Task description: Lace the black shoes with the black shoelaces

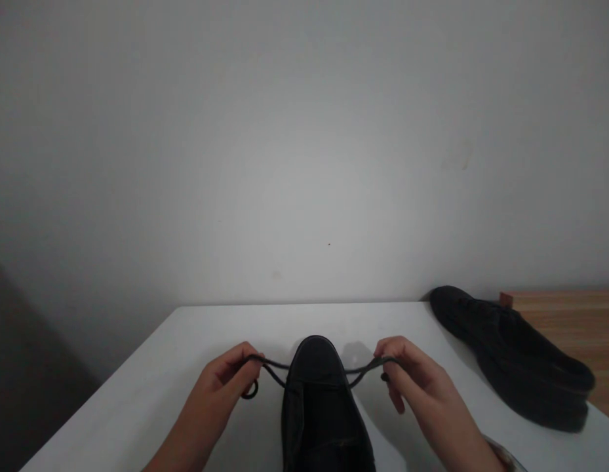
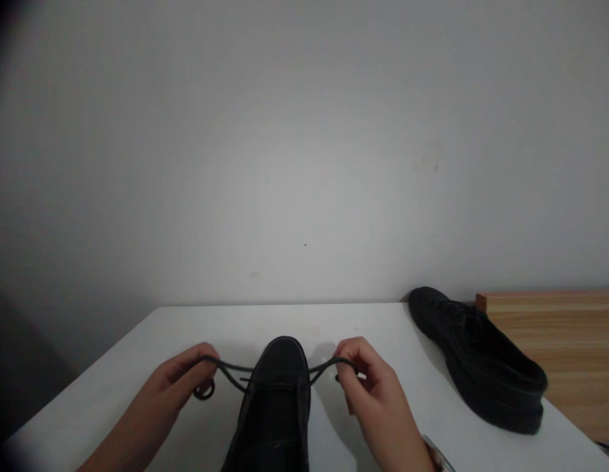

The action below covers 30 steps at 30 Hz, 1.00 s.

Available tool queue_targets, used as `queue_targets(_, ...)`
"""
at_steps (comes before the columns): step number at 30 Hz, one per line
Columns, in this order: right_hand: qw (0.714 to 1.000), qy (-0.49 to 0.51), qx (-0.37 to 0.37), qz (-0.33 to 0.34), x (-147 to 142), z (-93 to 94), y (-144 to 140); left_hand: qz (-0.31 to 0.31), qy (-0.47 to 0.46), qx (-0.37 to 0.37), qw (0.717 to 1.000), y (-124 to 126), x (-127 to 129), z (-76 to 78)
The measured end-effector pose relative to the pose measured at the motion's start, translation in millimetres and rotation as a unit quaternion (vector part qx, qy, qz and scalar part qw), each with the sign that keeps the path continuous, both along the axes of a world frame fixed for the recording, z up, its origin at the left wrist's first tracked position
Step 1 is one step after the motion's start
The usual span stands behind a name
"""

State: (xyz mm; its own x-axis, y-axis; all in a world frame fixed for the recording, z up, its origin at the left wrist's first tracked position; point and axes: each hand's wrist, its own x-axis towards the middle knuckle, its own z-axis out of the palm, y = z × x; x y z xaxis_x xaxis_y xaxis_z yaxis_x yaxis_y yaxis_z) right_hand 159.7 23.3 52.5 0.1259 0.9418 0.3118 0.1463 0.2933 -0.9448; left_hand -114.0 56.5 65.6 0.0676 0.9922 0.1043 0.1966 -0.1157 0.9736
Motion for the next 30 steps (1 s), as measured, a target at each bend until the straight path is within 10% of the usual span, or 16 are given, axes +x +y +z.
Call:
queue_targets(16, 0.939, 0.338, 0.051, -0.046, 1, 17.8, -11, -0.069, -0.301, -0.022, 0.951, -5, 1, 9.0)
queue_targets(22, 0.925, 0.372, 0.046, -0.062, 0, 26.0, -15, -0.04, -0.273, -0.006, 0.961, -4, -3, 3.7)
queue_targets(30, 0.944, 0.305, 0.008, 0.129, -22, 31.6, -43, -0.092, -0.154, -0.003, 0.984, -26, 2, 5.5)
